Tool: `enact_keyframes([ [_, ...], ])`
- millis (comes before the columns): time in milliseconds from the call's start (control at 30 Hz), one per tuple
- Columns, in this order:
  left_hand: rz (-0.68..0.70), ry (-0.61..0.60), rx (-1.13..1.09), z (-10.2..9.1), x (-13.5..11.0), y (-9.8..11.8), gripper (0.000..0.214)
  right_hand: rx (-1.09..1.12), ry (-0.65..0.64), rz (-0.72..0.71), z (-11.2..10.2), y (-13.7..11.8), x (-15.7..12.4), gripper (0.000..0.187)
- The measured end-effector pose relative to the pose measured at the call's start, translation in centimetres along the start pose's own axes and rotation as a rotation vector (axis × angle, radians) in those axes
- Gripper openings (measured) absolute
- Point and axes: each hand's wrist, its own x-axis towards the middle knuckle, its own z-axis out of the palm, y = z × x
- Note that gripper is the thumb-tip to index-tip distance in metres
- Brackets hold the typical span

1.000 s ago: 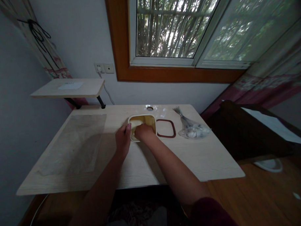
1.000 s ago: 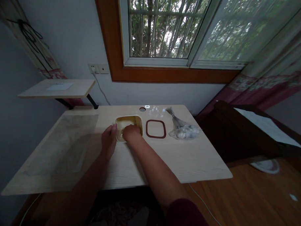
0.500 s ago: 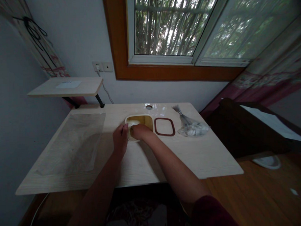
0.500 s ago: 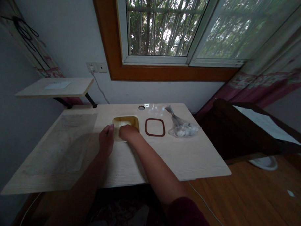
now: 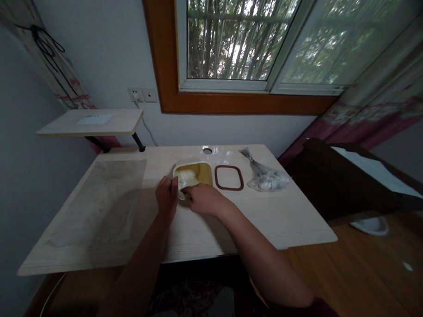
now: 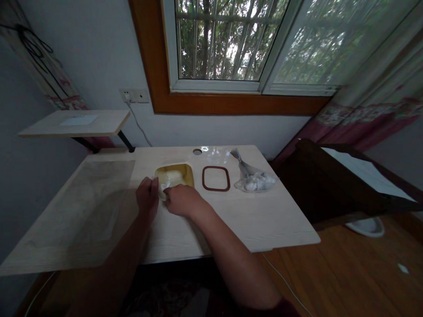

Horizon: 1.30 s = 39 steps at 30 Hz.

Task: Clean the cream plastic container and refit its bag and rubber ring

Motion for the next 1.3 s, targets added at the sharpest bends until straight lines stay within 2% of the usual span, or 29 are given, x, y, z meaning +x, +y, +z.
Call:
enact_keyframes([
  [100, 0.031, 0.014, 0.025, -0.3, 0.3, -0.8, 0.039, -0.007, 0.031, -0.038, 0.5, -0.1, -1.5, 0.044],
  [200, 0.055, 0.035, 0.050, -0.7, 0.8, -1.8, 0.038, -0.032, 0.080, -0.029, 1.3, -0.2, -1.5, 0.048],
  [333, 0.084, 0.088, 0.090, -1.0, 1.8, -3.2, 0.038, -0.064, 0.164, 0.012, 2.8, -0.3, 0.1, 0.056],
  [433, 0.073, 0.178, 0.084, -0.8, 2.5, -3.9, 0.037, -0.063, 0.225, 0.027, 4.0, -0.4, 1.7, 0.061],
  [533, 0.043, 0.251, 0.052, -0.3, 3.2, -4.3, 0.036, -0.028, 0.316, 0.024, 5.3, -0.7, 3.1, 0.062],
  [700, -0.015, 0.307, 0.044, 0.8, 4.1, -4.5, 0.036, 0.012, 0.443, 0.056, 6.6, -1.0, 4.6, 0.061],
  [833, -0.070, 0.324, 0.017, 1.8, 4.5, -4.3, 0.035, 0.015, 0.426, 0.146, 6.7, -0.9, 5.3, 0.060],
  [1067, -0.171, 0.270, -0.042, 2.3, 4.0, -4.1, 0.036, -0.004, 0.356, 0.236, 6.6, 0.1, 5.8, 0.053],
  [1200, -0.149, 0.243, -0.059, 2.6, 3.8, -4.0, 0.034, -0.001, 0.341, 0.292, 7.0, 0.2, 6.1, 0.052],
  [1300, -0.133, 0.214, -0.057, 2.9, 3.9, -4.2, 0.031, 0.024, 0.344, 0.279, 7.4, -0.3, 6.3, 0.053],
])
